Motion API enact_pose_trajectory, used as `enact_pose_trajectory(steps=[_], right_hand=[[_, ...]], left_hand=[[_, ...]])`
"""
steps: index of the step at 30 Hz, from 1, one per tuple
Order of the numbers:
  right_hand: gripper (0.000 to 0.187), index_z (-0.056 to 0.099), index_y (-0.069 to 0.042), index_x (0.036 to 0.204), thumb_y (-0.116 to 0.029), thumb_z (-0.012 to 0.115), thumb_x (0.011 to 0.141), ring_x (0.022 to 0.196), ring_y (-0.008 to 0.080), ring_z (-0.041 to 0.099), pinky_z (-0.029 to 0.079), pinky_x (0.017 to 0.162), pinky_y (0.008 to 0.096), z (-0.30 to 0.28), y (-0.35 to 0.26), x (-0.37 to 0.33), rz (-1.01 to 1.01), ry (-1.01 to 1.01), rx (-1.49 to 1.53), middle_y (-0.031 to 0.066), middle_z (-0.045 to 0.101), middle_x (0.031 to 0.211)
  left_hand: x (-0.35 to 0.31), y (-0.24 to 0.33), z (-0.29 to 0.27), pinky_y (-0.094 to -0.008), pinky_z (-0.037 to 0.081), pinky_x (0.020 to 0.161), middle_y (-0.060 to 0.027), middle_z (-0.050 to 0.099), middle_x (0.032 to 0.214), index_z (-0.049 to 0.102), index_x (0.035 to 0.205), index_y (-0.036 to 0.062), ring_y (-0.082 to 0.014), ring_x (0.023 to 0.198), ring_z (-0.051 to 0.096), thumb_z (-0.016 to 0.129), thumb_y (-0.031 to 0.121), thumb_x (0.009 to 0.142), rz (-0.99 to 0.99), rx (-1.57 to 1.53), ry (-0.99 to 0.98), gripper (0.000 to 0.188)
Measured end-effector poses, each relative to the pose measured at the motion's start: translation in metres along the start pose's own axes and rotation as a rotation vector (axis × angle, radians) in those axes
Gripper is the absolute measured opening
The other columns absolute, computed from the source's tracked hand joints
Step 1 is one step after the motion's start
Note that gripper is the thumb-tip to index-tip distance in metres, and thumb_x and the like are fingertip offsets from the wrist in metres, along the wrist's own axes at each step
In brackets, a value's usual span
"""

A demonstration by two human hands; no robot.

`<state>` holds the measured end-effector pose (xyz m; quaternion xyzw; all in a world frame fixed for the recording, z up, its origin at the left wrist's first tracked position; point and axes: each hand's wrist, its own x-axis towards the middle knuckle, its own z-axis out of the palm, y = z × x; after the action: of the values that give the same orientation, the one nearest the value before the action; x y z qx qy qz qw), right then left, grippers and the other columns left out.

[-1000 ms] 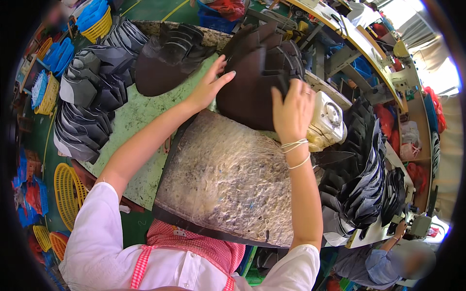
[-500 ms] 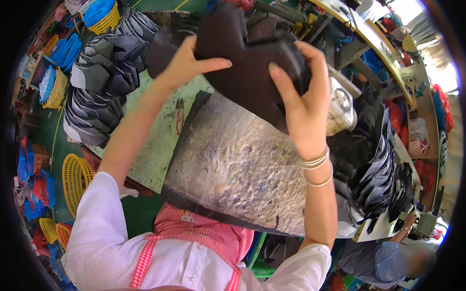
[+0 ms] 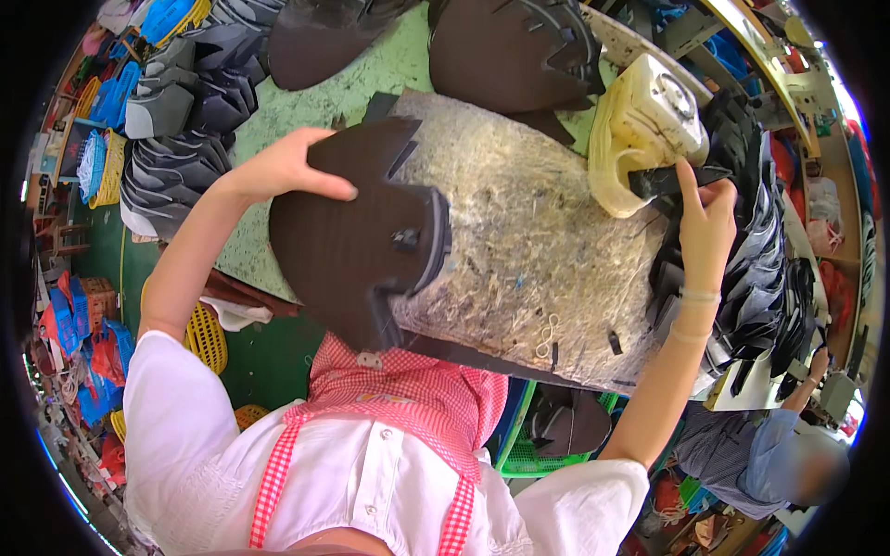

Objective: The recorder applies glue to shoe components using a brush and then hammers them together.

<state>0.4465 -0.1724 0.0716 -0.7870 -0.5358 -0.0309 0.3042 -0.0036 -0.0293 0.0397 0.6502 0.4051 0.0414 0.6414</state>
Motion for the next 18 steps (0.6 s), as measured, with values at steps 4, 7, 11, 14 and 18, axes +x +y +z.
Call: enact_pose_trajectory(steps=[4,7,11,14,18], right_hand=[[0.019,0.067,0.003,0.093,-0.016,0.07,0.096,0.055,0.0073,0.047,0.04,0.053,0.0255,0.017,0.003,0.0,0.105,-0.065,0.208,0.0031,0.058,0.064],[0.029,0.066,0.004,0.088,-0.023,0.074,0.093,0.057,0.0088,0.044,0.041,0.055,0.0278,0.027,-0.003,-0.005,-0.135,0.071,-0.072,0.0045,0.057,0.062],[0.027,0.069,0.002,0.086,-0.022,0.072,0.097,0.055,0.0074,0.048,0.037,0.05,0.0253,0.03,0.003,-0.014,0.196,0.06,0.252,0.0023,0.059,0.063],[0.024,0.068,0.005,0.108,-0.018,0.065,0.101,0.071,0.0141,0.069,0.051,0.055,0.025,0.021,0.02,-0.022,0.182,0.03,0.587,0.0101,0.071,0.088],[0.024,0.066,0.005,0.113,-0.015,0.061,0.102,0.081,0.0192,0.073,0.056,0.06,0.0276,0.015,0.042,-0.038,0.241,-0.009,0.742,0.0142,0.072,0.101]], left_hand=[[-0.002,-0.009,0.013,-0.0376,0.042,0.107,-0.0122,0.06,0.134,0.051,0.142,0.0021,-0.025,0.127,0.054,0.087,0.021,0.073,0.376,0.73,0.366,0.08],[-0.008,-0.004,0.038,-0.0413,0.032,0.117,-0.0137,0.047,0.147,0.042,0.15,0.008,-0.0311,0.141,0.04,0.086,0.026,0.072,0.724,0.773,0.426,0.091],[-0.003,-0.006,0.077,-0.0532,0.025,0.121,-0.015,0.044,0.149,0.038,0.155,0.012,-0.0352,0.138,0.043,0.085,0.026,0.071,0.733,0.876,0.162,0.097],[0.0,-0.012,0.075,-0.0554,0.026,0.121,-0.016,0.043,0.15,0.039,0.155,0.0157,-0.0371,0.137,0.044,0.087,0.022,0.066,0.705,0.836,0.092,0.101],[-0.006,-0.02,0.072,-0.0551,0.028,0.121,-0.0166,0.041,0.151,0.042,0.154,0.0199,-0.0378,0.137,0.043,0.088,0.019,0.06,0.76,0.854,0.099,0.104]])
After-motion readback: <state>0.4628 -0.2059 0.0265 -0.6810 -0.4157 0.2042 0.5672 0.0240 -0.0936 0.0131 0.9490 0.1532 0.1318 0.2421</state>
